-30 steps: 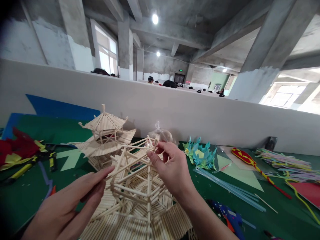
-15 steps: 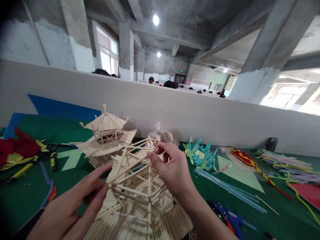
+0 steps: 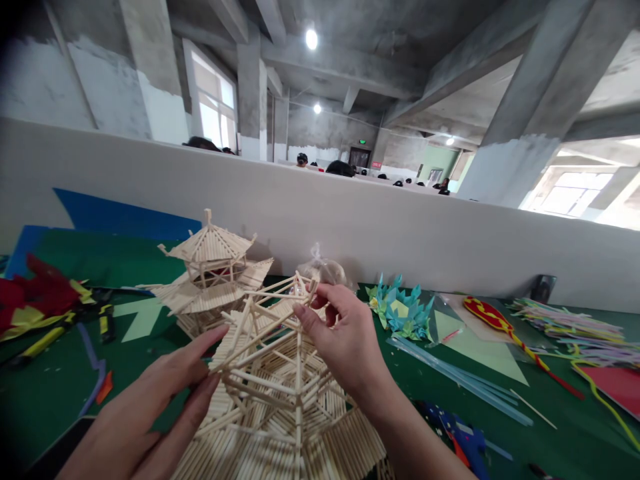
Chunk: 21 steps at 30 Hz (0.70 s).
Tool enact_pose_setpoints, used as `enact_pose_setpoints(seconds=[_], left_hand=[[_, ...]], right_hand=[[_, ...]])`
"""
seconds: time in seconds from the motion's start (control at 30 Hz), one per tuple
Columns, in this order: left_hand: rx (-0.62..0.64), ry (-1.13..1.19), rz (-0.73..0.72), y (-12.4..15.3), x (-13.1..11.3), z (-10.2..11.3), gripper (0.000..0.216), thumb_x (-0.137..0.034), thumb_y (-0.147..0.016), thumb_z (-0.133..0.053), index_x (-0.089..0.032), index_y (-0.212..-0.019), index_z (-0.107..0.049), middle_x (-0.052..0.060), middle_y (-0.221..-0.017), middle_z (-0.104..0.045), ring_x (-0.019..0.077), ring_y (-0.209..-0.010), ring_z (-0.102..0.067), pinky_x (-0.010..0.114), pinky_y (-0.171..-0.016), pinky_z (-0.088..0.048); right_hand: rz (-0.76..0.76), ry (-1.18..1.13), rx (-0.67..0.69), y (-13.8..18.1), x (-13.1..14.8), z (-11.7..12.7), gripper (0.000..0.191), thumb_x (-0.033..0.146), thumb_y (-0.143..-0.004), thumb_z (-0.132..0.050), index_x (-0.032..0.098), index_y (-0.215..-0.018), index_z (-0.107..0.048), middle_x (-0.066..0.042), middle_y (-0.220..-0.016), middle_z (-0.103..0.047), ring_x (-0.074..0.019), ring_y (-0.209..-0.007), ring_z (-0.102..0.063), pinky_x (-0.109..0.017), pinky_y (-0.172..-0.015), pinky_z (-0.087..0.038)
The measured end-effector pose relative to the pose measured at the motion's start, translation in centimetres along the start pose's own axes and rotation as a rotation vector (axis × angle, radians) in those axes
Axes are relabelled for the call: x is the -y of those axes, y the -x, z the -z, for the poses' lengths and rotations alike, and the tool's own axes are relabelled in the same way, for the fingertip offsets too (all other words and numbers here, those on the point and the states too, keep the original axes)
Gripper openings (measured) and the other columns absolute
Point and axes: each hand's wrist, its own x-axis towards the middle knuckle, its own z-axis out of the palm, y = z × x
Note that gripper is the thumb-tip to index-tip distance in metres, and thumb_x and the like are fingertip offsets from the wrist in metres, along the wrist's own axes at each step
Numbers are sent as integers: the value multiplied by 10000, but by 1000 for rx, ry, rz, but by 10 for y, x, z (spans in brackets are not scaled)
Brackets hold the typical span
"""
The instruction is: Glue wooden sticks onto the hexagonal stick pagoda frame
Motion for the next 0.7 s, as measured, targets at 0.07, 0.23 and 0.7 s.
enact_pose_setpoints(seconds=[0.07, 0.23, 0.7], left_hand=[[6, 11, 26, -1, -1, 0, 460, -271, -848, -367, -215, -1295, -273, 10, -753, -524, 150, -752, -540, 267, -659, -457], [19, -24, 17, 0, 2, 2, 432, -300, -841, -390, -209, -1255, -308, -32, -642, -475, 116, -586, -511, 259, -588, -446], [-55, 40, -164, -2, 15, -2, 258, -141, -796, -494, -214, -1043, -511, 12, -940, -471, 102, -847, -484, 200, -734, -409]], right_hand=[[-2, 0, 2, 0, 0, 0, 241, 344, -764, -538, 172, -923, -595, -29, -773, -544, -105, -584, -416, -269, -526, -366], [-12, 5, -11, 0, 0, 0, 277, 335, -747, -566, 170, -970, -583, 5, -704, -483, -95, -567, -392, -252, -514, -355], [10, 2, 13, 1, 1, 1, 208, 318, -750, -569, 178, -904, -571, -2, -763, -506, -85, -570, -389, -244, -520, -361]])
